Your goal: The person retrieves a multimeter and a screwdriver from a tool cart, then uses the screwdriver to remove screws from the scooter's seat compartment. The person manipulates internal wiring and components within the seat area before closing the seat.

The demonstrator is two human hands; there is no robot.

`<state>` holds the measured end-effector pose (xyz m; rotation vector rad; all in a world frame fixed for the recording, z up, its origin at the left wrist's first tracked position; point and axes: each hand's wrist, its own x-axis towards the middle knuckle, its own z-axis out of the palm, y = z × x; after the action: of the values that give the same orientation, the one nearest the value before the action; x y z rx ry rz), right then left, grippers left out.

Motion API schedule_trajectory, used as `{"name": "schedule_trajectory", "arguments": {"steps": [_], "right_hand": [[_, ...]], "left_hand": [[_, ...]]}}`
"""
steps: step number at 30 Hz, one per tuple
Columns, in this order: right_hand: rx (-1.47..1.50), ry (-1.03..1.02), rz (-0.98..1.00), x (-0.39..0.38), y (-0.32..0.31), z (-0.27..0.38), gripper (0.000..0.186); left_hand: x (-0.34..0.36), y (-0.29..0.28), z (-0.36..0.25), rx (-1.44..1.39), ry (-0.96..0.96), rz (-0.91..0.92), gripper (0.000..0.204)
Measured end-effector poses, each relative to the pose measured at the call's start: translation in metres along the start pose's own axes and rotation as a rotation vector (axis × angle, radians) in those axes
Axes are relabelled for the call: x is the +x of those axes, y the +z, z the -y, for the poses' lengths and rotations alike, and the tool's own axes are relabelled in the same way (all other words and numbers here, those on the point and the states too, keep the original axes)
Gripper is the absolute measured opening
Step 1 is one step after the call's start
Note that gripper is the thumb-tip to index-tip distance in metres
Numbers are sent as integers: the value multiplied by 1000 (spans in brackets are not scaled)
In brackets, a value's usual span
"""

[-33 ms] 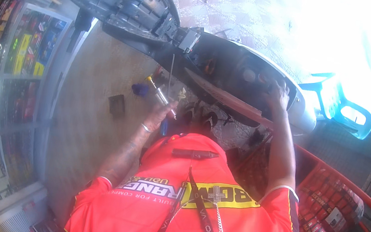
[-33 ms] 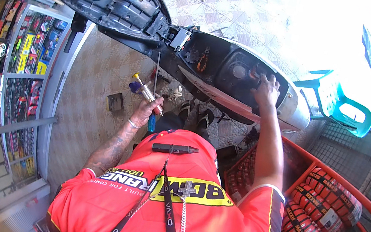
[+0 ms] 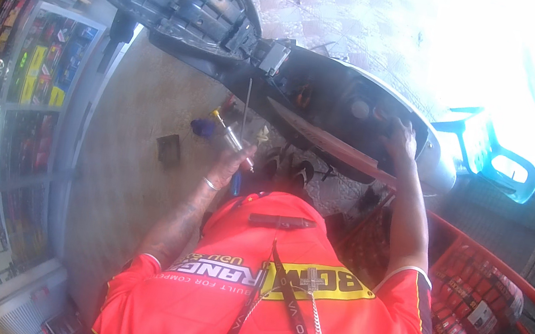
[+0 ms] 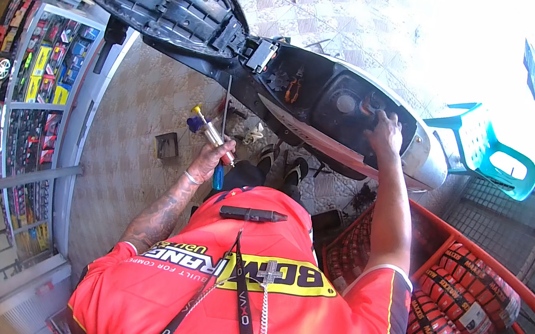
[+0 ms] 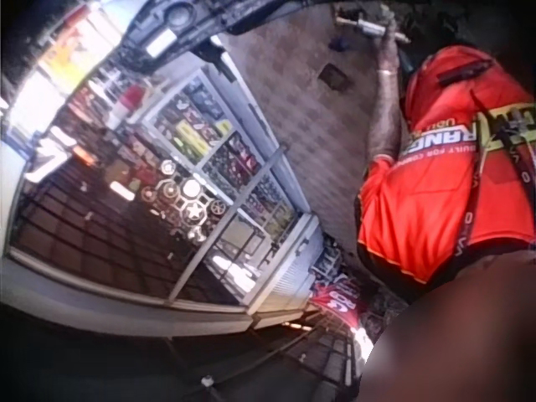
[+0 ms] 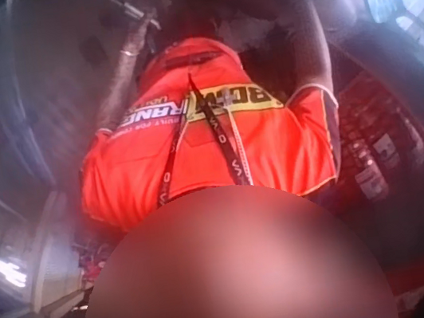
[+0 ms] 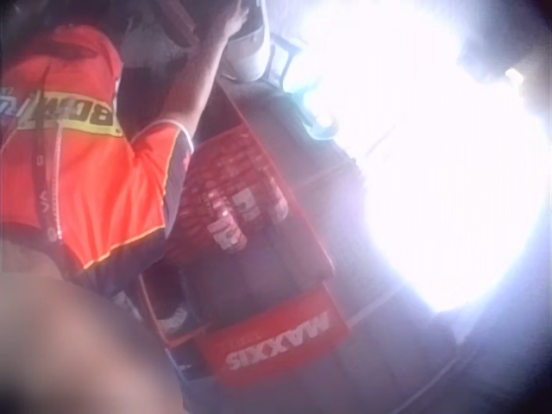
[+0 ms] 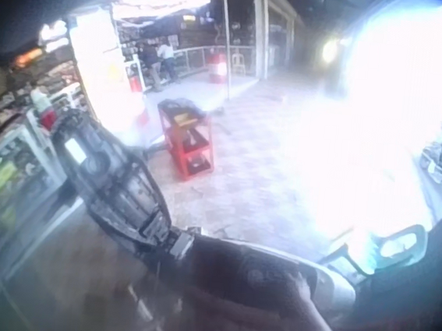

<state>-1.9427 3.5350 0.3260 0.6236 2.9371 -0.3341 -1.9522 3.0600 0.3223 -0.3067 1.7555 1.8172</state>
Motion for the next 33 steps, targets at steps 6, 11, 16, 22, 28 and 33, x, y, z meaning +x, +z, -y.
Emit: {"name": "schedule_trajectory", "arguments": {"steps": [6, 11, 16, 22, 28, 33], "right_hand": [[130, 59, 51, 12, 26, -15, 63], [504, -168, -154, -29, -7, 41, 47], [449, -598, 165, -79, -13, 160, 41], [284, -769, 327, -126, -7, 269, 67], [381, -839, 390, -124, 2, 322, 66], [512, -796, 473, -125, 32, 363, 59]], "left_hand": [[-7, -15, 10, 108, -1, 27, 26], [-17, -14, 6, 60, 10, 14, 30], [-17, -9, 5, -6, -20, 72, 36], [-14, -21, 6, -40, -4, 99, 38], [-25, -63, 12, -254, 82, 114, 45], [-28, -110, 17, -328, 60, 65, 43]]}}
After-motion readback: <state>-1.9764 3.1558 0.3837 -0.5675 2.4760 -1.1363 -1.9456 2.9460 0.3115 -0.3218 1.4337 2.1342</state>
